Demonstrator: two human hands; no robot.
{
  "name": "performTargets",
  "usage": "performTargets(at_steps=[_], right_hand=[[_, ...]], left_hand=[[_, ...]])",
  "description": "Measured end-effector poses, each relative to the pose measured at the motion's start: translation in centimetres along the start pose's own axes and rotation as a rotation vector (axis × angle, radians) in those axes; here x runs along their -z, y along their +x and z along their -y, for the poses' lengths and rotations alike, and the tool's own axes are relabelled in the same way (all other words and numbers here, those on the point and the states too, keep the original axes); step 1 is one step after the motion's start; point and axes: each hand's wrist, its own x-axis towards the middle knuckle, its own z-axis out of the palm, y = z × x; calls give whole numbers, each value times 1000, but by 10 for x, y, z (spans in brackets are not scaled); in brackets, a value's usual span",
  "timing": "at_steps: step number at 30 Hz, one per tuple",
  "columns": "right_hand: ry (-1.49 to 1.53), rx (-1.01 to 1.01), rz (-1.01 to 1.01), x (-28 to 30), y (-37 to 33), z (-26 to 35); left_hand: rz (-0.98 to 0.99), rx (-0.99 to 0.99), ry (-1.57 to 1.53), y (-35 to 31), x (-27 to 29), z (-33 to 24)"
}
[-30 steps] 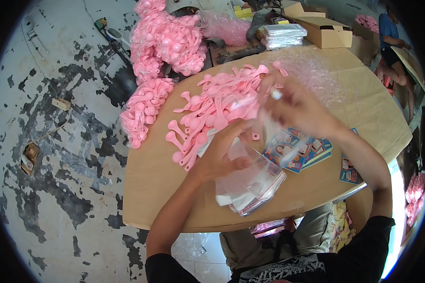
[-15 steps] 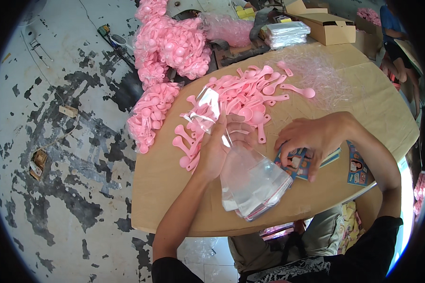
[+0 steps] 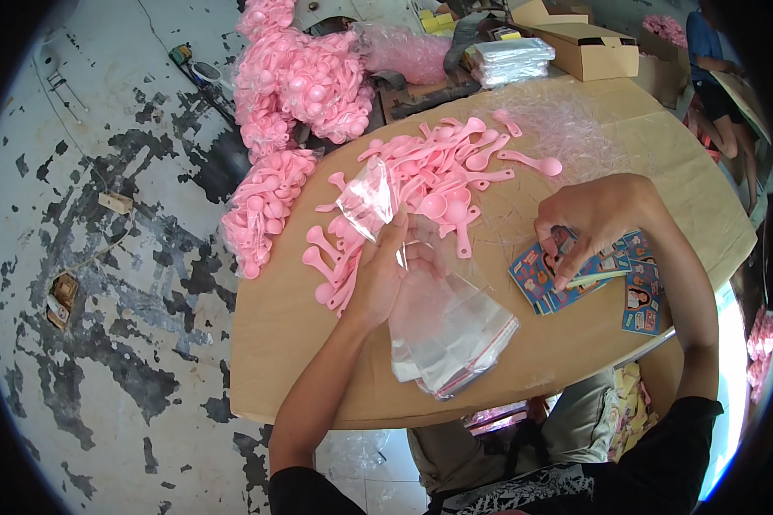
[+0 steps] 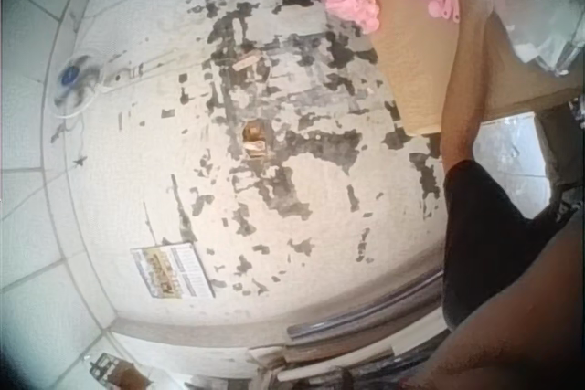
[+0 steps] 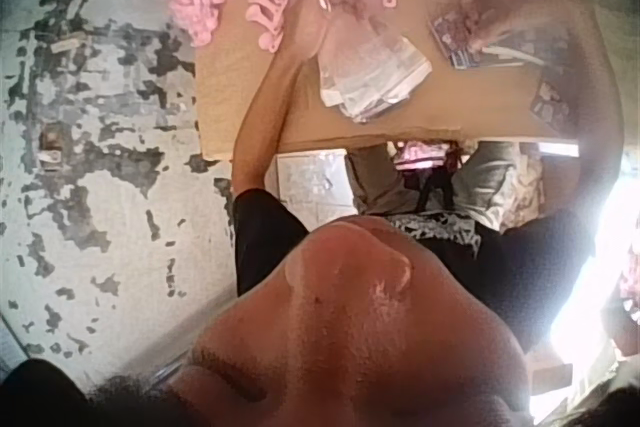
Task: The person repeatedly picks up a pink plastic spoon and a small printed card, places them into a clear plastic bag, and seals the bag. The person then places the sealed bag on the table and repeats the process with new items.
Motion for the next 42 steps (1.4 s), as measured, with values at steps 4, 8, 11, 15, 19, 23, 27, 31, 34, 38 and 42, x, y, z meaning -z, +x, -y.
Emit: performTargets(at_steps=[4,8,11,15,19,23,27,31,34,38,42], right_hand=[[73,95,-33,-3,4,-3],[70,126,-134,-3,7,-2],[95,129,-245,-5,13,-8],[203,117,-222,-4,17,-11],[175,89,-278,-2,14,1],[226,96,-332,-9,23,1],[134,90,-319,-11,26,6],[112,90,-307,-19,32,0],[51,51,-265,-21,33,3],[87,83,-256,-25,40,2],[58,52,-265,-27,45,4]], left_hand=[[-87,28,6,-3,-10,-4],[-64,22,23,-6,-16,-4],[-25,-16,159,-9,-19,-5],[-18,-8,144,-8,-20,-9],[-36,22,-39,-8,-22,-9],[19,27,18,-8,-20,-7],[41,5,103,-9,-22,-6],[57,-42,122,-9,-24,-6],[66,-21,116,-9,-22,-1],[112,-64,188,-8,-19,10],[99,-13,196,-11,-19,8]])
